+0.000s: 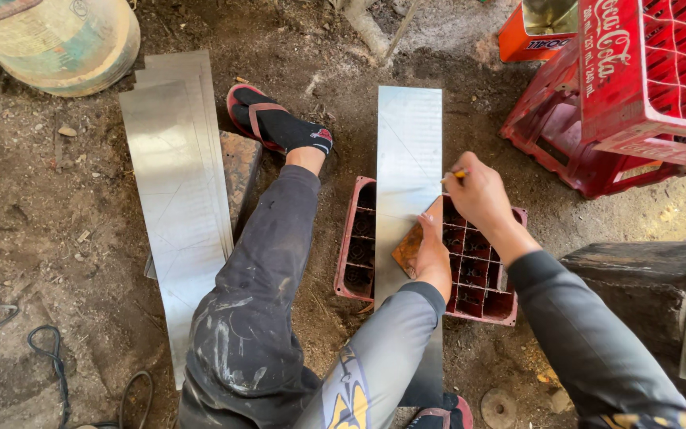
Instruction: The person sits on the ground and uses a pencil and a triangular template to mark lines on a long metal sheet. They repeatedly position the template, trace its edges, and shift the template along the sheet to create multiple markings.
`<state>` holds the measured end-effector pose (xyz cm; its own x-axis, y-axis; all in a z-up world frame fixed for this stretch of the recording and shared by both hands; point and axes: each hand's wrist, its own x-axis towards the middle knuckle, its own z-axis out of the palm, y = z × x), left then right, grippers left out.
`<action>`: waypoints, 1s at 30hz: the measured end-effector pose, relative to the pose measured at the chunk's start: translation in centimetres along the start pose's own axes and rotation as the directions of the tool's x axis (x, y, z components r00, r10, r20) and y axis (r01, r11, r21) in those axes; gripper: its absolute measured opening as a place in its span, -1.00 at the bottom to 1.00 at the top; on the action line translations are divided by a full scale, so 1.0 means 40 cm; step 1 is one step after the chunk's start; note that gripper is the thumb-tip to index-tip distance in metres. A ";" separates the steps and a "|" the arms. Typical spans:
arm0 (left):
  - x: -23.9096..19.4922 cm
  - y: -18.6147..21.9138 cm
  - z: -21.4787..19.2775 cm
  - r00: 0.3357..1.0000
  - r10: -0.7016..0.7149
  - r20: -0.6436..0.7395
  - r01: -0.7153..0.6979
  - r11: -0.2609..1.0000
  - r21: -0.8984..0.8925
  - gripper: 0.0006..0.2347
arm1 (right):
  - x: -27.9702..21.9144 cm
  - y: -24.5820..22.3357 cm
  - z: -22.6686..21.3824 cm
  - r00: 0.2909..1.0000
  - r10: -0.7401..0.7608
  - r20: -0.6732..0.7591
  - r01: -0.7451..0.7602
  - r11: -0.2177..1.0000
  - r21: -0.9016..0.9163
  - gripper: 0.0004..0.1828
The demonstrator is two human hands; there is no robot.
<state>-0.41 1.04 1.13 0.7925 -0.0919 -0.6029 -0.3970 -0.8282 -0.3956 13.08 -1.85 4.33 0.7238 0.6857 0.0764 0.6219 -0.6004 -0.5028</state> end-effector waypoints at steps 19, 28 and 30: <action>0.107 0.073 0.093 0.952 -0.270 -0.143 0.213 0.923 -0.320 -0.48 | -0.611 -0.237 -0.375 0.891 0.407 -0.203 -0.326 0.883 0.339 -0.79; 0.097 0.021 0.151 0.979 -0.171 -0.112 0.104 0.888 -0.448 -0.35 | -0.639 -0.265 -0.409 0.924 0.288 -0.251 -0.216 0.936 0.279 -0.82; 0.080 0.012 0.147 0.984 -0.148 -0.096 0.089 0.886 -0.456 -0.33 | -0.649 -0.269 -0.413 0.924 0.277 -0.265 -0.202 0.939 0.279 -0.82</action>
<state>-0.79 3.58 -5.07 0.8836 -0.0209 -0.4678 -0.0700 -0.9937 -0.0879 -7.46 -19.98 21.99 0.9200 0.3582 0.1590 0.3544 -0.5873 -0.7277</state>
